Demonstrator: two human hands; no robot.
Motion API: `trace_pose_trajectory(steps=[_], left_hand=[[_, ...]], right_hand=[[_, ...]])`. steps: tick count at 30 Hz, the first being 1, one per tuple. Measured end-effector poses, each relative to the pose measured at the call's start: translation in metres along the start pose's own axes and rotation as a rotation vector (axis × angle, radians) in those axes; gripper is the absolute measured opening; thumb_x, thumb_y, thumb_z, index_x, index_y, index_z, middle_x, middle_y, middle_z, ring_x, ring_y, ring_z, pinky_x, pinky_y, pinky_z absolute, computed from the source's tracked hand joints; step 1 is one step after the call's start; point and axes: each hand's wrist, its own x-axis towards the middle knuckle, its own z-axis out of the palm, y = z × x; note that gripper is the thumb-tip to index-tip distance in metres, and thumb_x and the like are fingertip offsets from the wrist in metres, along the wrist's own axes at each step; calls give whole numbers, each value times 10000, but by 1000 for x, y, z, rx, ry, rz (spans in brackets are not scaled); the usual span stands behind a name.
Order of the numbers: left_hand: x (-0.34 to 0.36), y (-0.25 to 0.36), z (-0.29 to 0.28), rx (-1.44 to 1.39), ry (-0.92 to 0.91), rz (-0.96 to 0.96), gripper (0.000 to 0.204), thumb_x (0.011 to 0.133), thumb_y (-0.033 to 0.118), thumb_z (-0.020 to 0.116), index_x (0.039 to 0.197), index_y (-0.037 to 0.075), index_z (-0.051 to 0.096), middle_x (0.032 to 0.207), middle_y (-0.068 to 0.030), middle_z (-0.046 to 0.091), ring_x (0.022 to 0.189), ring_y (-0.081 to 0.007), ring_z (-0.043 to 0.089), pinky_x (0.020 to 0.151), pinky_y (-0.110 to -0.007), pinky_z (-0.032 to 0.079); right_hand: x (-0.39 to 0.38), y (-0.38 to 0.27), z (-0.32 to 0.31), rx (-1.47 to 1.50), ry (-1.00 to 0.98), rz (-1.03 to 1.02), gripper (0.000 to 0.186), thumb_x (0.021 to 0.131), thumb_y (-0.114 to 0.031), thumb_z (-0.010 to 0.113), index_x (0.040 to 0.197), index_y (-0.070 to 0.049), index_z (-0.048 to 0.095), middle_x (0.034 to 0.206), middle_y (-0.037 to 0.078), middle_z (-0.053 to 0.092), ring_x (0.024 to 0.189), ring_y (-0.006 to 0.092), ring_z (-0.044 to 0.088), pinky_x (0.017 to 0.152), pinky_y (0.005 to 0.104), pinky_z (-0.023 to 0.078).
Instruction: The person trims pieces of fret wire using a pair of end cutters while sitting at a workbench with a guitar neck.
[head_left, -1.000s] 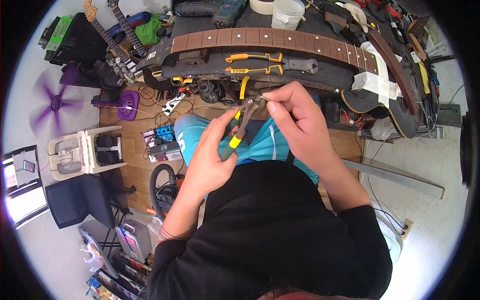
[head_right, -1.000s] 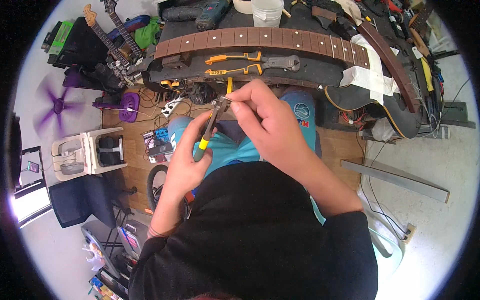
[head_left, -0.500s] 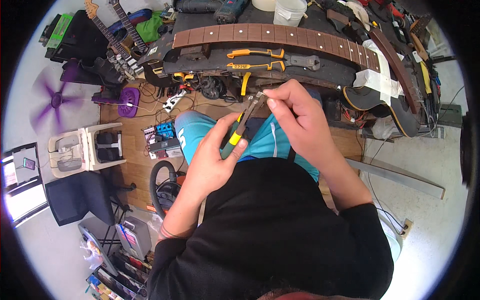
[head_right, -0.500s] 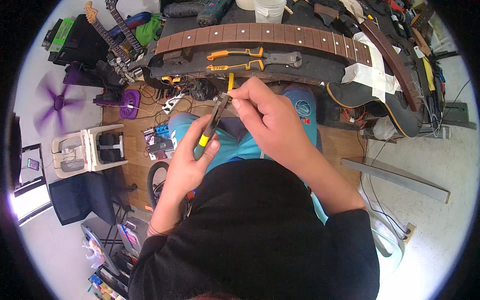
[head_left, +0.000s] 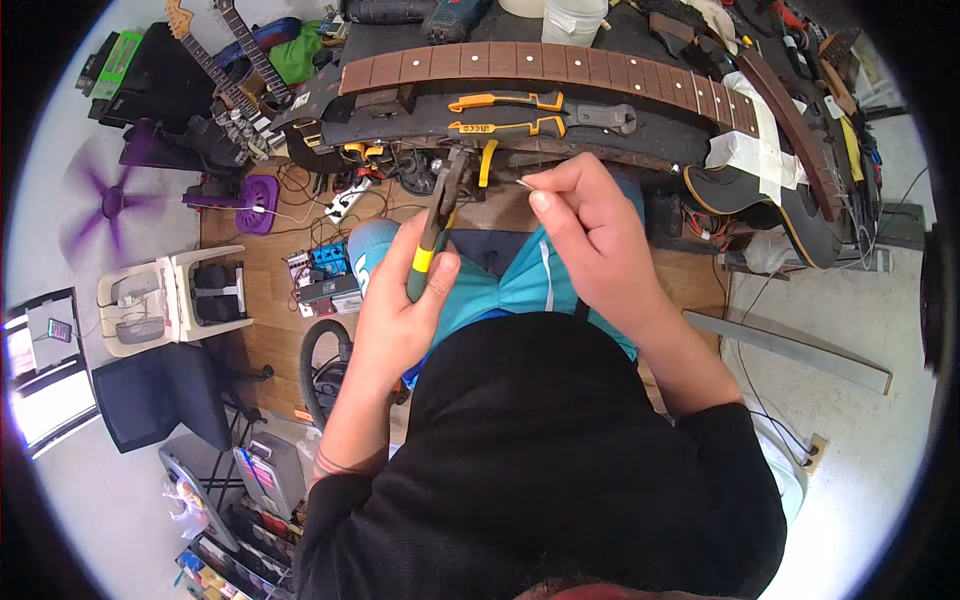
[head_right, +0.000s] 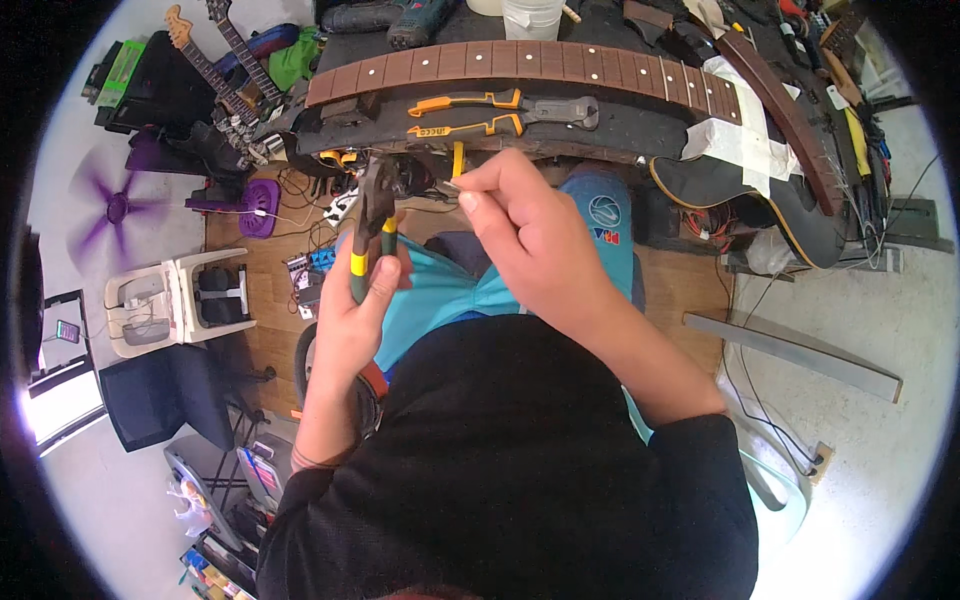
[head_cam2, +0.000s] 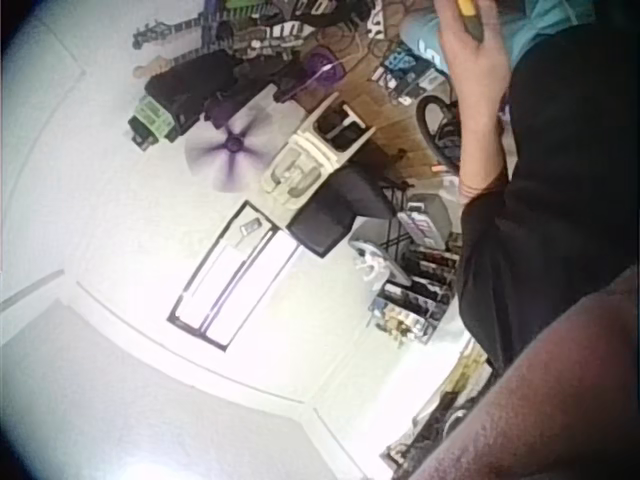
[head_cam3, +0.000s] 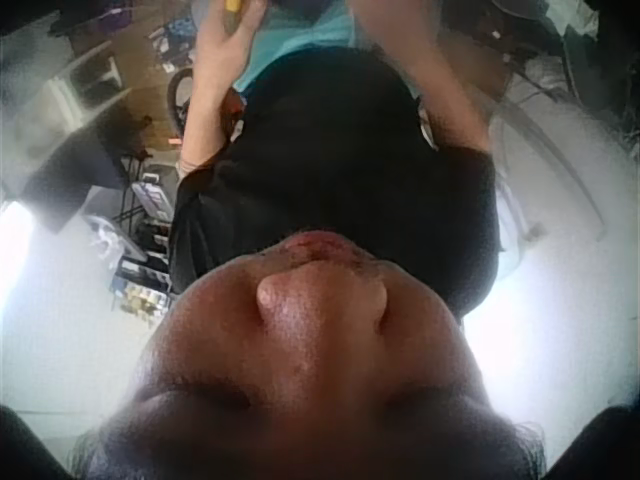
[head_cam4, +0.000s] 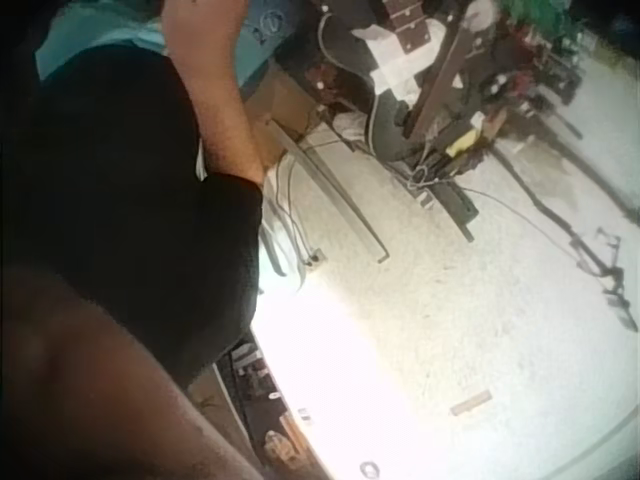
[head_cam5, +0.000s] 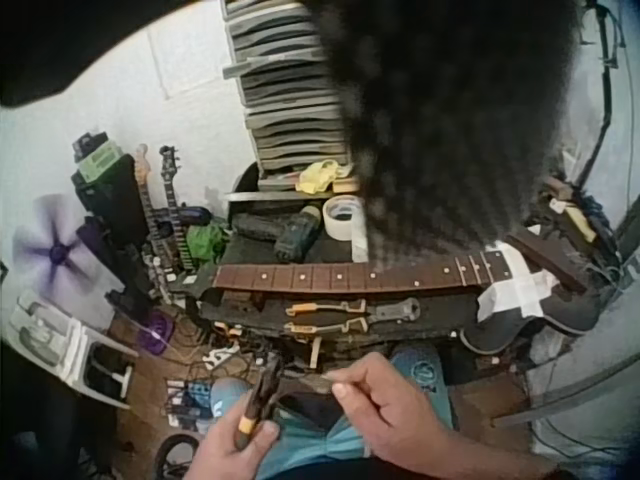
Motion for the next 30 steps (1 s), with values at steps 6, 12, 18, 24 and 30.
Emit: trace_pose_trajectory(steps=[6, 12, 18, 24, 30], left_hand=[[1, 0, 5, 83, -20, 53, 593, 1053, 78, 698, 1606, 34, 489, 1390, -137, 651, 1254, -224, 650, 1118, -372, 490], [3, 8, 8, 239, -78, 136, 665, 1001, -6, 694, 1626, 36, 470, 1404, -129, 632, 1272, -226, 634, 1161, -373, 451], [3, 17, 8, 289, -98, 129, 709, 965, -2, 713, 1630, 56, 474, 1515, -179, 599, 1432, -314, 572, 1224, -409, 403], [3, 12, 10, 328, -51, 216, 754, 893, -27, 735, 1600, 66, 490, 1226, -168, 642, 1219, -355, 645, 1113, -437, 479], [3, 7, 10, 299, -63, 236, 767, 885, -41, 716, 1608, 64, 482, 1265, -183, 633, 1251, -375, 627, 1135, -446, 464]], right_hand=[[3, -4, -2, 90, -6, 13, 96, 1129, -74, 600, 1187, 2, 593, 949, 19, 684, 904, 41, 582, 779, 255, 498], [2, -7, -2, 138, -20, 18, 97, 1133, -69, 591, 1202, 0, 594, 988, 19, 691, 937, 33, 585, 804, 245, 497], [2, -6, -2, 168, -33, 14, 107, 1138, -66, 584, 1223, -4, 597, 1022, 24, 692, 959, 33, 585, 817, 242, 496], [1, -6, -2, 139, -42, 12, 108, 1137, -69, 586, 1225, -8, 599, 1004, 18, 687, 936, 35, 580, 803, 243, 492], [2, -4, -3, 110, -44, 11, 108, 1138, -72, 587, 1225, -11, 602, 973, 12, 675, 899, 30, 561, 771, 243, 476]])
